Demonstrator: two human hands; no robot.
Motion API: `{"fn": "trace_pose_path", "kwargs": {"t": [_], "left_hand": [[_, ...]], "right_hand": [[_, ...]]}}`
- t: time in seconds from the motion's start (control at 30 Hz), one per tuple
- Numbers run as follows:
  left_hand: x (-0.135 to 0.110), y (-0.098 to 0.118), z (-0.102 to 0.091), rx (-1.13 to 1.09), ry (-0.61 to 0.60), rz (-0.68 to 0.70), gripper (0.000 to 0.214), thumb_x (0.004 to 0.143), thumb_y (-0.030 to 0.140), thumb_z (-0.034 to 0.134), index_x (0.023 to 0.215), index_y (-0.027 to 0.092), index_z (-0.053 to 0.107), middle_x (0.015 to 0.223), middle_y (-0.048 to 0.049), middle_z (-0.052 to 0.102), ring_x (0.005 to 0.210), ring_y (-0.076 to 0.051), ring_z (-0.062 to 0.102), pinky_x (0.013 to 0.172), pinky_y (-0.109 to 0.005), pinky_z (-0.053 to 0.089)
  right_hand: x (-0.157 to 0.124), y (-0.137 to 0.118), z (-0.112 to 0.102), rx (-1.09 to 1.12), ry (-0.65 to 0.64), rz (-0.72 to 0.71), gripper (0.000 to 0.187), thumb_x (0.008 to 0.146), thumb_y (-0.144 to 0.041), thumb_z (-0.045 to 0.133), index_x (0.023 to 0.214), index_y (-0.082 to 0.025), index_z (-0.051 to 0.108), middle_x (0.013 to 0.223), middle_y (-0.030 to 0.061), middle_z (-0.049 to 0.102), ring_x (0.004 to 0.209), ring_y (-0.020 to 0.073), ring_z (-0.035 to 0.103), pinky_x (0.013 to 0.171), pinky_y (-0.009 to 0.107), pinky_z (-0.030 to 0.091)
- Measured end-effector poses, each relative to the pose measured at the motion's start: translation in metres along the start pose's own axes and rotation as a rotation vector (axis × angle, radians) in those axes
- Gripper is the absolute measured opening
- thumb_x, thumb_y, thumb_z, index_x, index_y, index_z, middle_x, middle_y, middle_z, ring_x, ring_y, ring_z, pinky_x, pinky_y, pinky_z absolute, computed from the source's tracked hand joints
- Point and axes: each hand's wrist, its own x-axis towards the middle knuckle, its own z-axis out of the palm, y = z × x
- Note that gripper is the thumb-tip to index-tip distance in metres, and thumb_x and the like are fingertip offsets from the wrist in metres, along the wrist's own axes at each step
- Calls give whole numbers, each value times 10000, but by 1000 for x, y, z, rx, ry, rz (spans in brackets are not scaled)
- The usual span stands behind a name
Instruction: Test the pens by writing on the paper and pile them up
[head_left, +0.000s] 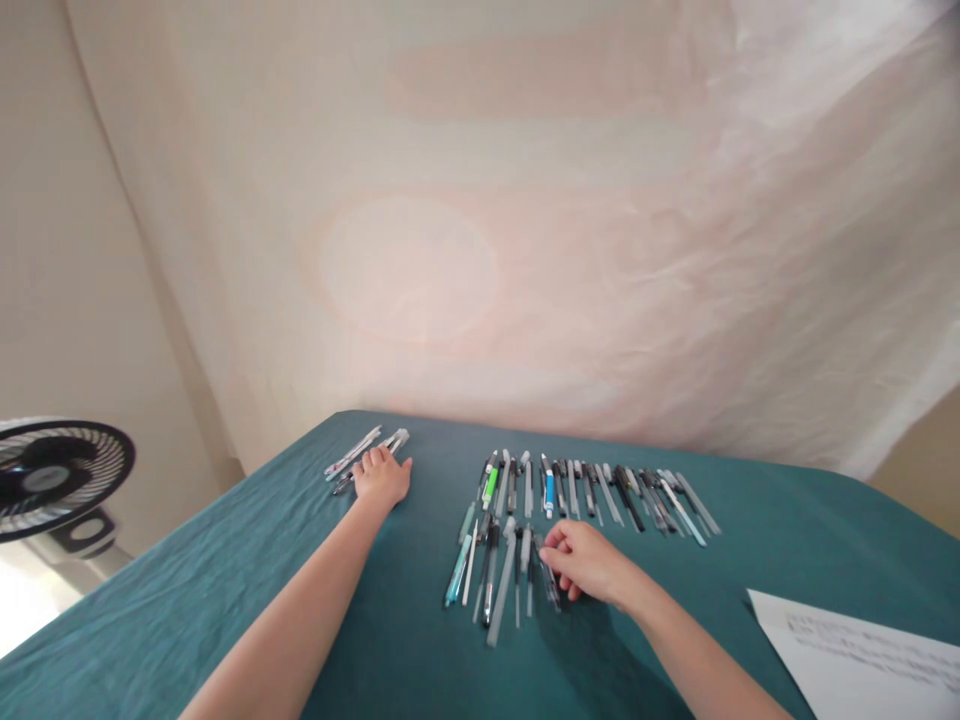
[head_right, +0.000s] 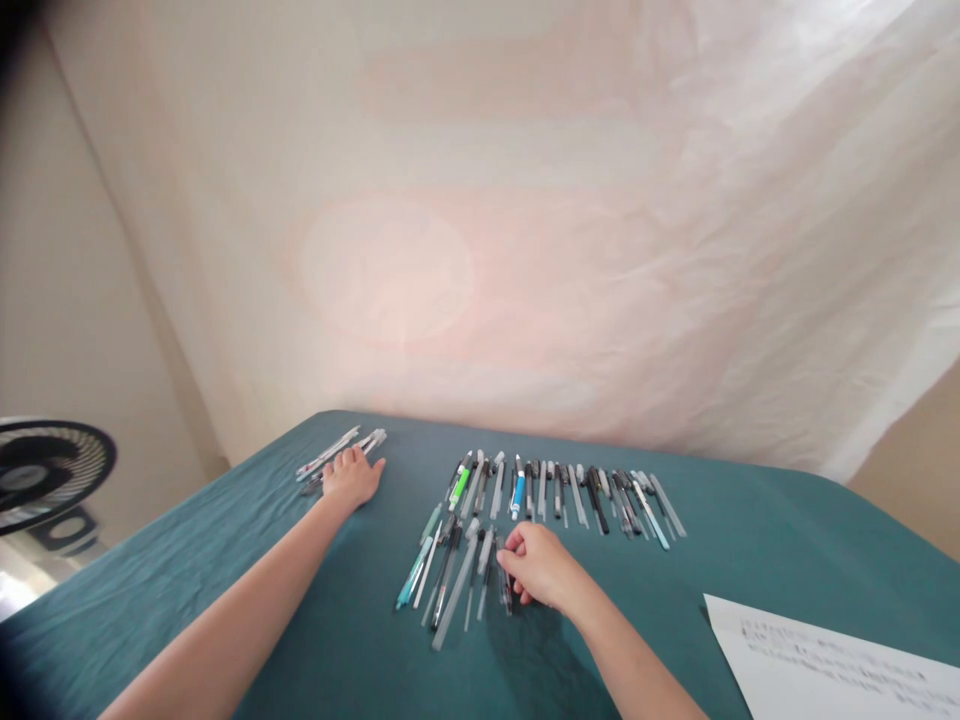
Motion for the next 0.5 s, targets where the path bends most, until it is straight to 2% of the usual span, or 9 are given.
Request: {"fn": "trace_pose_path", "kwargs": {"t": [0.13,0.27,0.5], "left_hand": [[-12,17,3,30,-8,48,600,819,421,305,1280,38,341,1270,-230,394,1138,-365,358,882,-471,272],[-23,32,3,48,-22,83,560,821,377,321,1281,58,346,1274,-223,388,1079,-364,400,826,-454,320],[-28,43,-11,90,-45,146,430,823,280,340,1194,98,459,1227,-207,442,1134,-338,358,871,-450,285]], "right_hand": [[0,1,1,-1,-29,26,106,716,-230,543,764,-165,474,483,-45,555,318,90,514,307,172,393],[1,3,7,70,-42,44,177,700,-205,558,832,-166,446,490,-52,557,332,105,536,310,181,413],[-4,-4,8,112,-140,71,195,758,-172,506,936,-137,435,538,-37,560,370,111,556,332,198,442]]}}
